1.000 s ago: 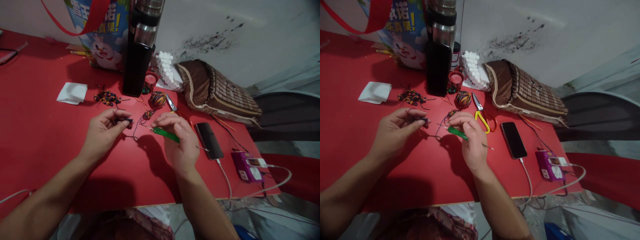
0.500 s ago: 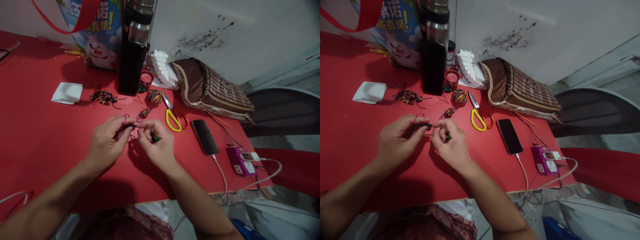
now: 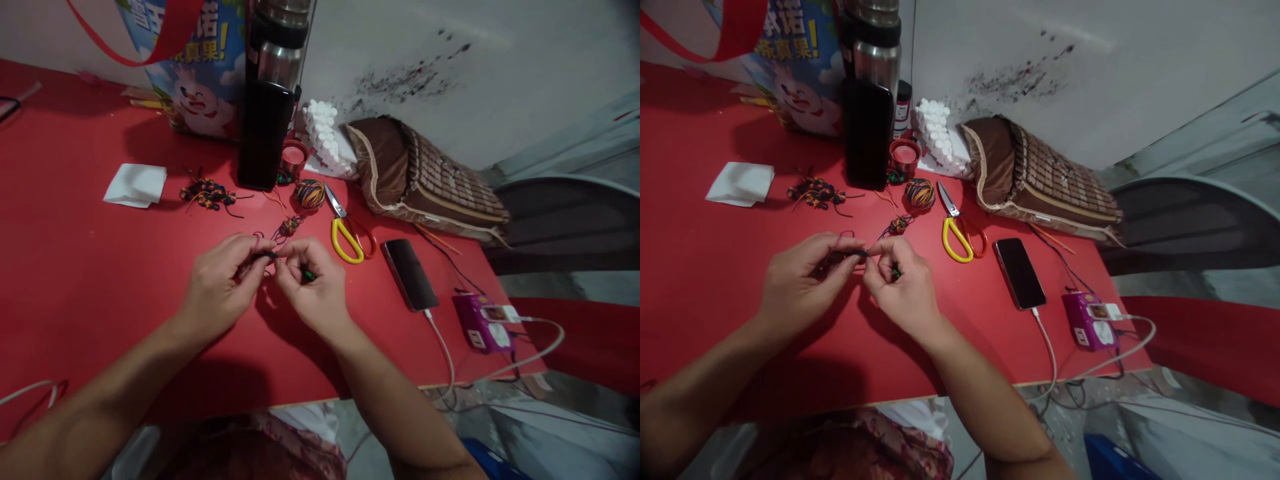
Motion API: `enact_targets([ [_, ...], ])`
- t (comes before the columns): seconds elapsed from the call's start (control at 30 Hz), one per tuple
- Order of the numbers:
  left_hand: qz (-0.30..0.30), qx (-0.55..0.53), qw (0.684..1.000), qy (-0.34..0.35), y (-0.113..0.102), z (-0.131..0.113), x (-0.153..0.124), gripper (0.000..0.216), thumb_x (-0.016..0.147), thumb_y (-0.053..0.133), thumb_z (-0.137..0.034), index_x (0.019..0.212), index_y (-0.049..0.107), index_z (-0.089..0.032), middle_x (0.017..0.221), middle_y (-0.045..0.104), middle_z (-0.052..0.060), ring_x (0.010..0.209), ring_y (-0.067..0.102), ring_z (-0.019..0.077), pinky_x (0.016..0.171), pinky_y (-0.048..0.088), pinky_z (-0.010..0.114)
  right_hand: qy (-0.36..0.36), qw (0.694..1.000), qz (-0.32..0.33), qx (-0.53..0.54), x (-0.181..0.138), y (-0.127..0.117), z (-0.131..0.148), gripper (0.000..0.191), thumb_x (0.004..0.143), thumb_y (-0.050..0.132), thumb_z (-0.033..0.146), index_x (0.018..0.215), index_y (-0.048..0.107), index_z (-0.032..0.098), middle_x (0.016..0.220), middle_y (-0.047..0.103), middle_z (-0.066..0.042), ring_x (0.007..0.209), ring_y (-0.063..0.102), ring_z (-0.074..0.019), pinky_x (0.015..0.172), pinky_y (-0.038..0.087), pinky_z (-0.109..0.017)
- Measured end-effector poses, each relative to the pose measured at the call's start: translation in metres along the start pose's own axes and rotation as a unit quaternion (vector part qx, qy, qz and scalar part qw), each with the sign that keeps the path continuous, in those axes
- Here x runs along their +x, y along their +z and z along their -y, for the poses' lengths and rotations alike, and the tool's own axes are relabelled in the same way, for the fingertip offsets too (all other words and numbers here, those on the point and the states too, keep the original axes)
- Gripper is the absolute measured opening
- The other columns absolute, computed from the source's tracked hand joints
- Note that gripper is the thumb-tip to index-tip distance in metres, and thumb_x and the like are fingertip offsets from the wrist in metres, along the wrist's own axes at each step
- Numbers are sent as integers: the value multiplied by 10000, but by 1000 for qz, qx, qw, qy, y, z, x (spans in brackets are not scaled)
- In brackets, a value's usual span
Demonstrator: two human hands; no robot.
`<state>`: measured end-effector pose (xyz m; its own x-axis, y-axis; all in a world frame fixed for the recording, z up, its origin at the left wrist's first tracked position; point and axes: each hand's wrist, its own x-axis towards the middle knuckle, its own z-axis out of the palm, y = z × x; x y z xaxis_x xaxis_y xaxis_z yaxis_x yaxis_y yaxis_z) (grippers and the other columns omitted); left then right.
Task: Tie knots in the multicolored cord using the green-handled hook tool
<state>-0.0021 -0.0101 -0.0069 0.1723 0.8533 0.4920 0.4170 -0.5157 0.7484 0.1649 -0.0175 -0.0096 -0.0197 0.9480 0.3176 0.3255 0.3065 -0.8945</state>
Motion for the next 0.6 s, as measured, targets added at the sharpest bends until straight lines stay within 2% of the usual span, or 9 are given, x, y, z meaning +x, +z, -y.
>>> enact_targets([
  [0.1,4,-14,999,-35,0,-1,1,151,959,673,-103,1042,769,-185,829,766,4,632,650,106,613,501,219,29,999,4,26,1,0,0,38,909,634,189,931,622,218,573,438,129,472,419,-64,506,343,-214],
  [0.23,2,-27,998,-61,-1,-2,2,135,963,676,-132,1042,780,-165,826,769,16,616,629,108,600,484,228,59,996,12,64,3,0,0,30,898,637,213,919,619,223,553,438,133,447,420,-65,478,326,-211],
  [0.6,7,-29,997,-71,0,-1,1,128,963,686,-156,1043,786,-158,824,774,25,626,640,117,598,474,238,44,997,16,59,3,-1,-1,29,906,642,203,924,628,220,562,442,128,471,410,-71,507,327,-231],
])
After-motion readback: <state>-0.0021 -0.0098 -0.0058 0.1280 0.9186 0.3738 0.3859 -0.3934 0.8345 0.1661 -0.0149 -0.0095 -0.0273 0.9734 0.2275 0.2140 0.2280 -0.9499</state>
